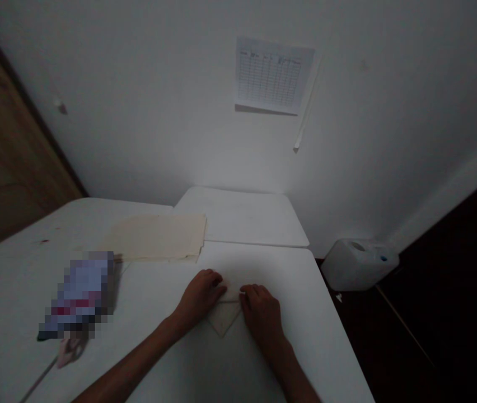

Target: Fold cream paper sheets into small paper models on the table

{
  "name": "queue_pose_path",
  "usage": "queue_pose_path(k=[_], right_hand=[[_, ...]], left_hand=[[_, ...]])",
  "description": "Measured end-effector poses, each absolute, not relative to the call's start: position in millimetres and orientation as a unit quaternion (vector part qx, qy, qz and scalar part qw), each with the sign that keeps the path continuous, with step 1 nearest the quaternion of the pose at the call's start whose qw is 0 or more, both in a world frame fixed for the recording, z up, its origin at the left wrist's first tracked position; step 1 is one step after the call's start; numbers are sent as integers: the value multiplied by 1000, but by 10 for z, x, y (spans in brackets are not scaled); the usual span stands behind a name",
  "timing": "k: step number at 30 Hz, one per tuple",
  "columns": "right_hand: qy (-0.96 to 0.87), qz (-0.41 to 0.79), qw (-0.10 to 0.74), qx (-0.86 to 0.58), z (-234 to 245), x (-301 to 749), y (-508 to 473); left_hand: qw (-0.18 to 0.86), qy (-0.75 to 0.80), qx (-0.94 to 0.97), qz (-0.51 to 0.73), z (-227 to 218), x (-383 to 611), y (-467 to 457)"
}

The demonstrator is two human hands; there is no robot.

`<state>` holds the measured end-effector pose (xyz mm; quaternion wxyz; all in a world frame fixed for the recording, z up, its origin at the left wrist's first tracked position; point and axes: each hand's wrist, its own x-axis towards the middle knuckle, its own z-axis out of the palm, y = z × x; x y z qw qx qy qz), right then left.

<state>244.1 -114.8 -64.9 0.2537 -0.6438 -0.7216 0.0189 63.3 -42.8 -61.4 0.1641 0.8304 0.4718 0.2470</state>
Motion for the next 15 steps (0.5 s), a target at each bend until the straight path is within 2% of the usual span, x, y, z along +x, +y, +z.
queue_pose_path(k=[15], right_hand=[[-721, 40, 243, -647, -624, 2477, -1025]], left_hand=[[178, 445, 828, 292, -673, 648, -354]])
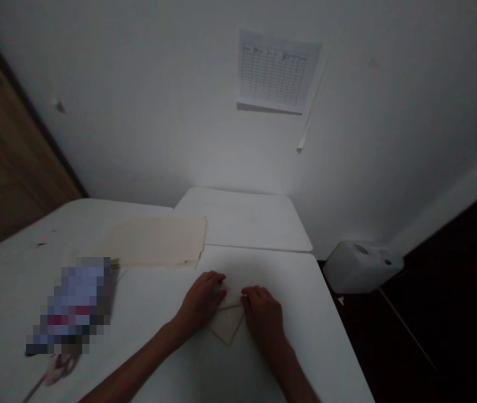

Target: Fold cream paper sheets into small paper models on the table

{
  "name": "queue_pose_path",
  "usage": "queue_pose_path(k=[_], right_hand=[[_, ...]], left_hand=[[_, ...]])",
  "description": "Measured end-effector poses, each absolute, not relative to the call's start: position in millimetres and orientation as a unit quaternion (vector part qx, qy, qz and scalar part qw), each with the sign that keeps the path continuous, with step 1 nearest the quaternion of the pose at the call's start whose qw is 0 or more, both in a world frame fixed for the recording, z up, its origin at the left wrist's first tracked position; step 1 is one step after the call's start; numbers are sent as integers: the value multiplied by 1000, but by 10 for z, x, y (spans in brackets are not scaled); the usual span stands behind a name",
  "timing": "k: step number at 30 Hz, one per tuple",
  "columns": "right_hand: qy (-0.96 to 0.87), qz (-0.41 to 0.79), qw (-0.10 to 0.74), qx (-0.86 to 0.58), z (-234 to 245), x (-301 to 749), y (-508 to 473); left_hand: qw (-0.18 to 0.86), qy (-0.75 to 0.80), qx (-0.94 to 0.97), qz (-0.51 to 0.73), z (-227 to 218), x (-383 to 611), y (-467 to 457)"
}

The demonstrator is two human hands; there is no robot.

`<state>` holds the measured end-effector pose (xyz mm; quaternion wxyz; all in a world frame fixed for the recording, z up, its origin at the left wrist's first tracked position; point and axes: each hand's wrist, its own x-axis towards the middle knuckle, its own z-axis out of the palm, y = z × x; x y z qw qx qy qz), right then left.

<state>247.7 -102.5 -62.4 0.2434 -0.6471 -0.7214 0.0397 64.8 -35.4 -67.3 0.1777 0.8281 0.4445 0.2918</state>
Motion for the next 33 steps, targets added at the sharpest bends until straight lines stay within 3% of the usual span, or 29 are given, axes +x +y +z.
queue_pose_path(k=[20, 33], right_hand=[[-723, 104, 226, -644, -438, 2457, -876], [-629, 298, 395, -599, -367, 2510, -721]], left_hand=[[147, 421, 860, 248, -598, 591, -340], [367, 476, 704, 378, -594, 500, -317]])
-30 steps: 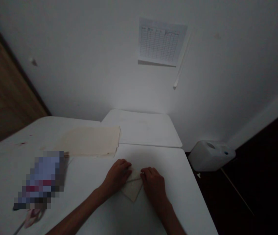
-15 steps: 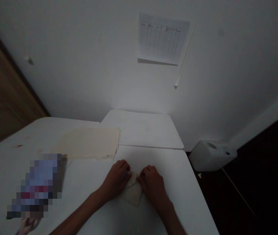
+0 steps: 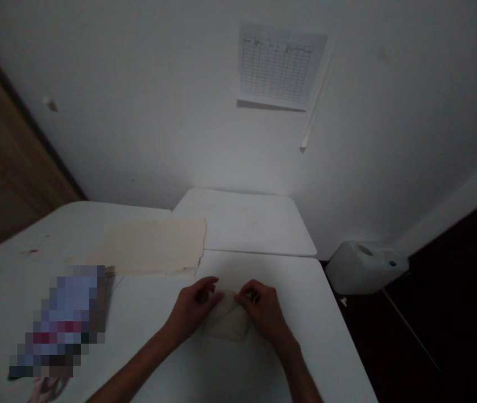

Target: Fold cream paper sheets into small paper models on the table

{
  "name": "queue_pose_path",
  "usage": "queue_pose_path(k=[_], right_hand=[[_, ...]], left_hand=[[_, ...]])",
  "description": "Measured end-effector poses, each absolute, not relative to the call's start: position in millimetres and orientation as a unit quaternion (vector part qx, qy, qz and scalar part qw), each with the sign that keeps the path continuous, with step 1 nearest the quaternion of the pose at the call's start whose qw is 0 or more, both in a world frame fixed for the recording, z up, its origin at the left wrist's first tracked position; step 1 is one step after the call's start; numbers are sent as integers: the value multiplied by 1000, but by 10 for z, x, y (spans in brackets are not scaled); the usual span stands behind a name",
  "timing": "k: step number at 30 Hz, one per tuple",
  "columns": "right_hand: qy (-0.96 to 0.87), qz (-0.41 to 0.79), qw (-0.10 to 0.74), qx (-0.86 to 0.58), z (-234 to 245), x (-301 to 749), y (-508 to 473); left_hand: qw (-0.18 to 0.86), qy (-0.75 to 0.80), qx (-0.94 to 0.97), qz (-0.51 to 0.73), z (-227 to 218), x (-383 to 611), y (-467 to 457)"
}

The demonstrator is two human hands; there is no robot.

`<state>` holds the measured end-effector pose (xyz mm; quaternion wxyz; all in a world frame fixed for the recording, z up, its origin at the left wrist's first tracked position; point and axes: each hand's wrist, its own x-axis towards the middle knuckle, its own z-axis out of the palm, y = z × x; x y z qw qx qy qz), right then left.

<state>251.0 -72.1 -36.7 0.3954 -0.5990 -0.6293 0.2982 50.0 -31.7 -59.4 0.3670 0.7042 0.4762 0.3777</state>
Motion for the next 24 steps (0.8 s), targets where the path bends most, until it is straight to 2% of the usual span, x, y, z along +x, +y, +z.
queue_pose_path(k=[12, 24], right_hand=[[-487, 424, 515, -564, -575, 2493, -750], [-458, 464, 502, -569, -605, 2479, -818]], left_hand=[[542, 485, 574, 377, -550, 553, -385], [570, 492, 547, 367, -487, 586, -464]])
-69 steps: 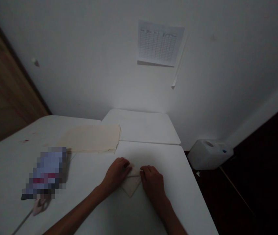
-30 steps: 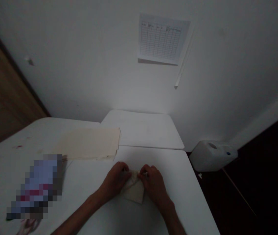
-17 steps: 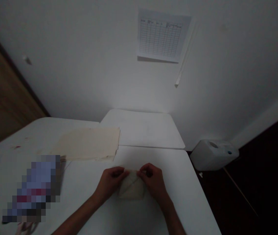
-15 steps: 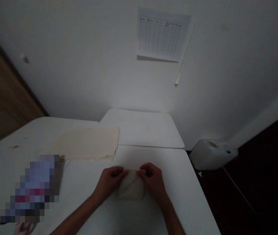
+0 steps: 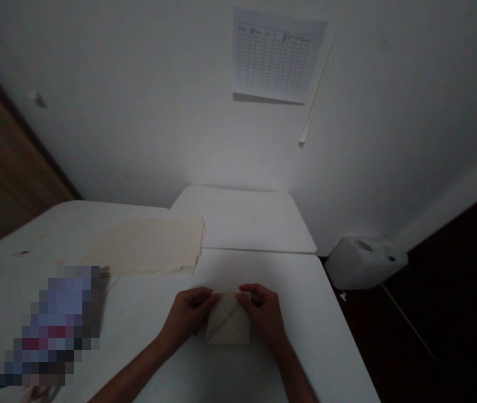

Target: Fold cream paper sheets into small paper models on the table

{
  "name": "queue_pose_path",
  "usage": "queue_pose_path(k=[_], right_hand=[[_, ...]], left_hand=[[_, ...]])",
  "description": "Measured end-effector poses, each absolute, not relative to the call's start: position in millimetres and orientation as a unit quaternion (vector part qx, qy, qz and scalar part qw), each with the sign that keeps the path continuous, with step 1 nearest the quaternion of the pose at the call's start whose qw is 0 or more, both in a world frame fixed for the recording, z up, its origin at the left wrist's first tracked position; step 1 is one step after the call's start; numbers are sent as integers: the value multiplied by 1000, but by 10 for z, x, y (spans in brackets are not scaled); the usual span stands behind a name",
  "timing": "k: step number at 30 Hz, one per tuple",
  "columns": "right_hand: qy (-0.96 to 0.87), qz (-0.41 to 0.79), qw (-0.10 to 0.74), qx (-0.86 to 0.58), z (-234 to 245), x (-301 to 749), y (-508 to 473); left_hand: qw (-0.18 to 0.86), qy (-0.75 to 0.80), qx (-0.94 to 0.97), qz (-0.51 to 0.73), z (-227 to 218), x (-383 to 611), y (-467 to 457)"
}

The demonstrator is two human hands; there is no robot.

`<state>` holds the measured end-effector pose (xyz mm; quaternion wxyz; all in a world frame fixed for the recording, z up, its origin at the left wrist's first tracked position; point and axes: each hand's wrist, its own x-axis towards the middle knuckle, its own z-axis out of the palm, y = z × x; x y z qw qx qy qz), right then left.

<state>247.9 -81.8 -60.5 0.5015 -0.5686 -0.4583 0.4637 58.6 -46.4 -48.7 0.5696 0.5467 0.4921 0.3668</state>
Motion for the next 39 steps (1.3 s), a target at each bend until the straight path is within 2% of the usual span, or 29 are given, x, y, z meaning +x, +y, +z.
queue_pose_path(k=[17, 30, 39], right_hand=[[-433, 508, 502, -550, -565, 2546, -823], [-479, 445, 499, -569, -523, 2600, -827], [-433, 489, 548, -522, -551, 2552, -822]], left_hand=[[588, 457, 553, 374, -564, 554, -481], [572, 459, 565, 378, -520, 543, -488], [589, 440, 559, 382, -534, 540, -495]])
